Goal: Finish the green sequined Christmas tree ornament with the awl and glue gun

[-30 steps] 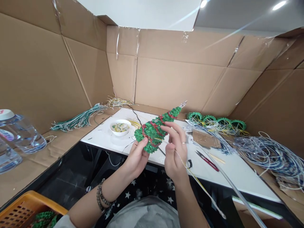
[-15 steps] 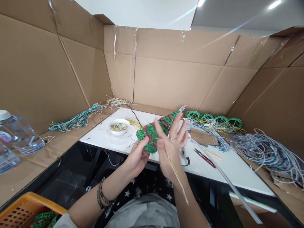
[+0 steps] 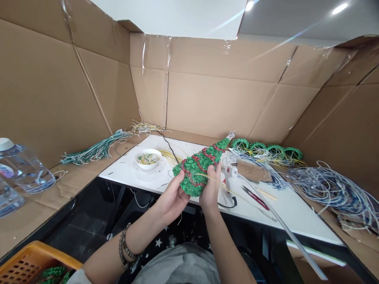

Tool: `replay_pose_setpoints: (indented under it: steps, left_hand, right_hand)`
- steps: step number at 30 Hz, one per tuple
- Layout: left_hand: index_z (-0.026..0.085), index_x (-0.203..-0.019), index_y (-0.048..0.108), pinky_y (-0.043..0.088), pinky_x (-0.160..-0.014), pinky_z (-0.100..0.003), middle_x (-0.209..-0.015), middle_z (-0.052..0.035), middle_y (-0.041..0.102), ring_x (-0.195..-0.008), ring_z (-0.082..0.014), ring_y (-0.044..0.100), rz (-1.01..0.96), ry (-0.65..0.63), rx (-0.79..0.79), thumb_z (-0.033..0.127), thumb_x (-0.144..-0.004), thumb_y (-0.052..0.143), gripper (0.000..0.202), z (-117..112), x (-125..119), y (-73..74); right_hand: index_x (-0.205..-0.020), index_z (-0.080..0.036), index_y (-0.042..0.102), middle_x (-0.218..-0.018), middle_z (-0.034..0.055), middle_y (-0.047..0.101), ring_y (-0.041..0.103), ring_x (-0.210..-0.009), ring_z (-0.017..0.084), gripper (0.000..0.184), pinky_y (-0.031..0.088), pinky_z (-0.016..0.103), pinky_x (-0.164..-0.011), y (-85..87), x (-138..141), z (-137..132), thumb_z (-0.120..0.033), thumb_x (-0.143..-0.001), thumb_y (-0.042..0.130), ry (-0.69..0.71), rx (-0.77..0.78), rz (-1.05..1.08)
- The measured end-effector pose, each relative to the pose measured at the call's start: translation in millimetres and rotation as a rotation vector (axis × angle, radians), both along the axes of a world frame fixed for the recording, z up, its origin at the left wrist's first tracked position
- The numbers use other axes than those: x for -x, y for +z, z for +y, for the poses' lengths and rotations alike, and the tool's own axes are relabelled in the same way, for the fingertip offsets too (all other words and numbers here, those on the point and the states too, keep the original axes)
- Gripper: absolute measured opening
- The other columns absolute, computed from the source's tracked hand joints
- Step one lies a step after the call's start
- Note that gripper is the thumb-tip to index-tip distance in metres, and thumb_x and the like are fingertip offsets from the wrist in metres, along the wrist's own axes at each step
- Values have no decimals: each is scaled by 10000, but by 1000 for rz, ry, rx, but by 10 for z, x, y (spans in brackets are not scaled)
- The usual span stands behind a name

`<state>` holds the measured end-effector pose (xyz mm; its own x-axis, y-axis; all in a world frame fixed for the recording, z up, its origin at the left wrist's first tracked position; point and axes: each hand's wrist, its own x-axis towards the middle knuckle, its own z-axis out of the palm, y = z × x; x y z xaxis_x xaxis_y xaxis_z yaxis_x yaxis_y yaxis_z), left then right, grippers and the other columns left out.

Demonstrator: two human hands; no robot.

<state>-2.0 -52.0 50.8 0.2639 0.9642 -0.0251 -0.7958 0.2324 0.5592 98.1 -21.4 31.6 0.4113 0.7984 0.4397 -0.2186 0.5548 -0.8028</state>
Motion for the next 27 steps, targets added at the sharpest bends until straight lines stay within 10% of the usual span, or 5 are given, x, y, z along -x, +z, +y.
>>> replay_pose_setpoints:
  steps: [4,13,19,27]
  left_hand:
    - [153,-1082,722,486,-1068,-366,-1105,-95,770,-1183,-247,657,-43,-4,12,462,-919,593,372,70,44,19]
    - [205,-951,717,555,-816,-260,-686,32,718,-671,-125,680,89,180,-82,84,-698,723,280,185,42,-94]
    - [164,-786,722,500,-566,-128,-661,38,691,-536,-42,567,262,233,-162,195,-602,900,258,210,33,-124]
    - [143,-741,732,602,-616,-214,-642,-18,712,-595,-136,697,442,282,-183,371,-514,954,391,188,194,64]
  right_hand:
    - [-1393,-212,445,-1238,97,640,640,-1081,199,651,515,393,-976,149,128,58,-560,-859,580,-30,35,119]
    - [-1306,-212,496,-1113,76,661,662,-1003,195,542,544,400,-936,247,133,132,-544,-884,564,-26,-18,133]
    - [-1301,-218,509,-1112,71,655,654,-980,195,554,543,383,-905,264,64,101,-558,-869,575,8,-14,167]
    - [-1338,-251,480,-1083,37,644,624,-952,172,585,520,339,-877,384,-94,49,-552,-850,596,-94,-34,239]
